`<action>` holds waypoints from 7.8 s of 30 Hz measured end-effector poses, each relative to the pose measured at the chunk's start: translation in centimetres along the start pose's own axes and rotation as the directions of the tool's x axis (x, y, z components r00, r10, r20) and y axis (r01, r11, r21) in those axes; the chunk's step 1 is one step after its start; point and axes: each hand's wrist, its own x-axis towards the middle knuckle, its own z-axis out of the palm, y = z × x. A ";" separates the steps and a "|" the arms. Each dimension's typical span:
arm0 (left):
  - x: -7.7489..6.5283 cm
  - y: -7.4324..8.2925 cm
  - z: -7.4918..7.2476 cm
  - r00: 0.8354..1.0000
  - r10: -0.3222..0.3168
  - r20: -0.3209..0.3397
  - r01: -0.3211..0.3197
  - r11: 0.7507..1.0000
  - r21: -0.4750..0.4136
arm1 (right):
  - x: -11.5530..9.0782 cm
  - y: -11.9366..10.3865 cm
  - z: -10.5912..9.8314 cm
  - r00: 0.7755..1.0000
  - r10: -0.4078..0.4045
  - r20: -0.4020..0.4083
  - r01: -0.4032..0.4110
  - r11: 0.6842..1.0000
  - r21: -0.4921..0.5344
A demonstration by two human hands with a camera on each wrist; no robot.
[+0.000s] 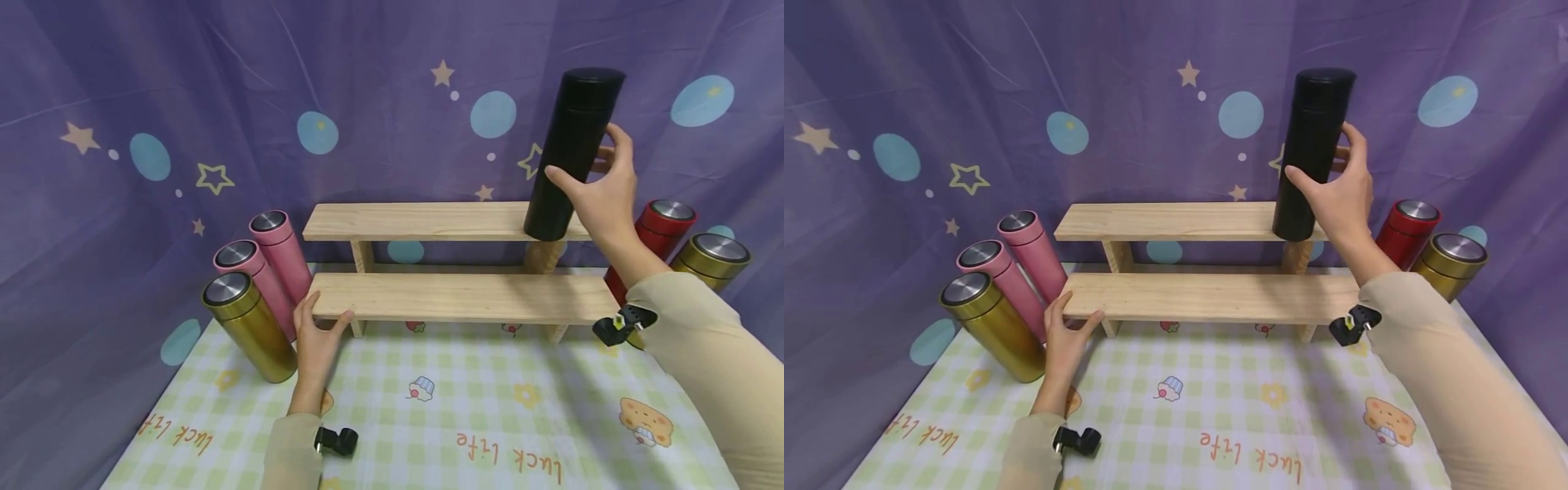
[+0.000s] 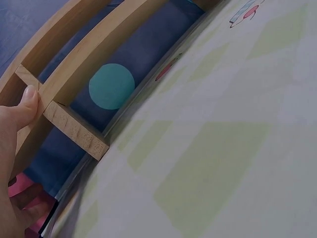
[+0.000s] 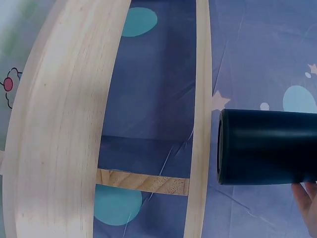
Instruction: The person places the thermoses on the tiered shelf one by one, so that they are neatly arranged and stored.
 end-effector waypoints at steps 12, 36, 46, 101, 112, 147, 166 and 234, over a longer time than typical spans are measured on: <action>0.0 -0.1 0.0 1.000 -0.001 0.004 0.001 1.000 -0.020 | 0.8 0.1 1.7 1.000 0.017 0.005 -0.017 0.999 -0.032; 0.0 -0.2 0.1 1.000 0.000 0.014 0.001 0.999 -0.034 | 1.5 0.8 3.3 1.000 0.015 0.014 -0.014 0.999 -0.050; 0.0 -0.2 0.1 1.000 -0.001 0.010 0.002 0.999 -0.046 | 1.4 0.6 3.1 0.997 0.028 0.077 -0.025 0.999 -0.045; -0.1 -0.1 -0.1 0.999 -0.018 0.045 0.019 1.000 -0.022 | -15.5 6.6 -4.5 0.998 0.062 0.000 -0.056 0.907 0.417; -0.1 -0.2 0.1 0.999 -0.007 0.041 0.008 1.000 -0.030 | -16.8 7.9 -6.0 0.993 0.118 -0.029 -0.101 0.934 0.344; -0.1 -0.2 0.1 1.000 -0.001 0.025 0.001 1.000 0.008 | -18.0 12.5 -13.1 0.956 0.185 -0.228 -0.180 0.983 0.043; 0.0 -0.3 0.1 1.000 0.004 0.015 -0.004 1.000 0.012 | -16.6 15.2 -14.4 0.899 0.382 -0.214 -0.393 0.919 -0.012; -0.1 -0.4 0.0 1.000 0.007 0.014 -0.008 1.000 0.018 | -14.1 13.7 -12.7 0.842 0.474 -0.259 -0.496 0.868 -0.026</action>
